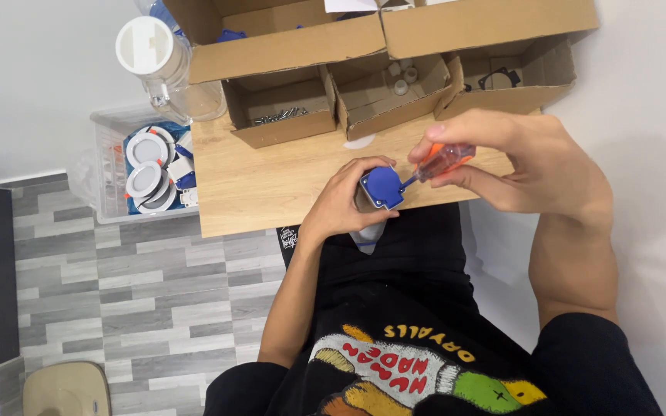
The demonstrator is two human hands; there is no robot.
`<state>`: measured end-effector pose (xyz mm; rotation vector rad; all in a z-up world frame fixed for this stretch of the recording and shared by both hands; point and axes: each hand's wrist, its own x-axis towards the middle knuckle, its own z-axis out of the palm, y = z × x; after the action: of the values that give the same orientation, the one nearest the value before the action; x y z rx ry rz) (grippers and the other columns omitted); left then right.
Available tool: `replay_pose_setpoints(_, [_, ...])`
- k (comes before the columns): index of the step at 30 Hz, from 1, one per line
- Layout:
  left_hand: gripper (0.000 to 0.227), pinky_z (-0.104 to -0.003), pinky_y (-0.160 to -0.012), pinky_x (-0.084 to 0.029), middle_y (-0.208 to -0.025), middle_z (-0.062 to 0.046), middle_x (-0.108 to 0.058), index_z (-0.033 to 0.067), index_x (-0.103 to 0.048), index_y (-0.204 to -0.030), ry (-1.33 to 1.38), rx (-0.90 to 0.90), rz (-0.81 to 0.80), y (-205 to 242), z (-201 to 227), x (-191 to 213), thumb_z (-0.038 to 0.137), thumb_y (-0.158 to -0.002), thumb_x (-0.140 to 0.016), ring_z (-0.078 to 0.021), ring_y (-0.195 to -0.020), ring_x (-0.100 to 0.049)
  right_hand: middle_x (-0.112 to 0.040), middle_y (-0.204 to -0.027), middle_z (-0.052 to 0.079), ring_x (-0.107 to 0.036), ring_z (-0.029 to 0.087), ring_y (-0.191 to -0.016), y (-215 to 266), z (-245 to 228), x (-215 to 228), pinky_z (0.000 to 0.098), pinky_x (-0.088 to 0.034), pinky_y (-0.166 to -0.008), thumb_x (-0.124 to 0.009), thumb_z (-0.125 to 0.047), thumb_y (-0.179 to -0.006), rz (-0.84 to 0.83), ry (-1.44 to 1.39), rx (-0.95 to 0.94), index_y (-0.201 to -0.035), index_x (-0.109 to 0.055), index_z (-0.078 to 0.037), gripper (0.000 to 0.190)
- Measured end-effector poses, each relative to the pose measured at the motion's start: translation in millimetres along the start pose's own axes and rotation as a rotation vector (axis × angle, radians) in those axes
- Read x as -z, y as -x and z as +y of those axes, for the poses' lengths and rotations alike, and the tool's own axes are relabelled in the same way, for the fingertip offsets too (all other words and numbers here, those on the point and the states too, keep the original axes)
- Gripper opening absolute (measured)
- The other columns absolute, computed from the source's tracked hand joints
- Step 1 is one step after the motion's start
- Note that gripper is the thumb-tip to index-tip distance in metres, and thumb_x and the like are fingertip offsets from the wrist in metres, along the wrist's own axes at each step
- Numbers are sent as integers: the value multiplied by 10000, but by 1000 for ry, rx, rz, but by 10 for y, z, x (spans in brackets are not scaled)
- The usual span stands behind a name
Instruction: The person assembles electrical components on a wooden table, using a screwdriver to tighten screws into a blue plastic box. They handle various parts, including a white box, a black connector, and a white plastic piece, placing them into a cardboard box.
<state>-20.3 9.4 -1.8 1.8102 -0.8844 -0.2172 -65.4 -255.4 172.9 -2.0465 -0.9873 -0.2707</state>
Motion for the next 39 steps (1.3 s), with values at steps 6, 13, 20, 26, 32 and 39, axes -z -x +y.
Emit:
replay_pose_setpoints(6, [779, -412, -1213, -466, -1490, -38, -678, 178, -572, -1422, -2, 2, 15, 28, 11, -2, 352, -797, -1002, -261, -1394, -659, -815, -1204, 185, -801, 247, -1027, -29, -21, -158, 313, -653, -945, -934, -104, -984, 140, 119, 29, -1458, -555, 34, 622])
replay_pose_setpoints(13, [773, -409, -1215, -476, -1489, -57, -684, 161, -576, -1428, -18, -21, 46, 42, -28, -64, 324, -802, -998, -271, -1383, -669, -822, -1195, 99, -702, 230, -1131, 99, 27, -170, 349, -523, -1050, -991, -97, -990, 179, 192, 6, -1437, -598, -28, 600])
replay_pose_setpoints(20, [713, -406, -1184, -514, -1422, -106, -681, 117, -605, -1386, -49, -46, 70, -22, 49, -85, 329, -811, -970, -286, -1332, -676, -459, -1421, 224, -765, 489, -1009, 345, 443, -34, 492, -675, -762, -792, -43, -1028, 554, -13, 82, -1524, -388, 63, 648])
replay_pose_setpoints(26, [683, -406, -1126, -485, -1345, -103, -679, 105, -647, -1339, -142, -117, 142, -41, 28, -100, 390, -808, -968, -279, -1254, -629, -505, -1340, 227, -691, 412, -970, 639, 883, -205, 475, -595, -806, -656, -108, -1156, 770, 7, -55, -1487, -404, 6, 431])
replay_pose_setpoints(32, [723, -356, -1102, -540, -1396, -101, -682, 120, -621, -1379, 104, -85, 202, -18, -17, -100, 319, -793, -993, -248, -1289, -668, -564, -1166, 257, -678, 390, -1069, 942, 1150, -510, 515, -653, -883, -626, -138, -1209, 874, -116, -223, -1455, -395, -81, 342])
replay_pose_setpoints(39, [720, -313, -989, -548, -1455, -116, -635, 107, -548, -1419, 297, 10, 267, 12, -158, -104, 250, -835, -945, -208, -1233, -669, -624, -1203, 287, -652, 343, -1093, 1093, 1350, -765, 443, -598, -985, -616, -97, -1186, 838, -204, -331, -1397, -396, -88, 305])
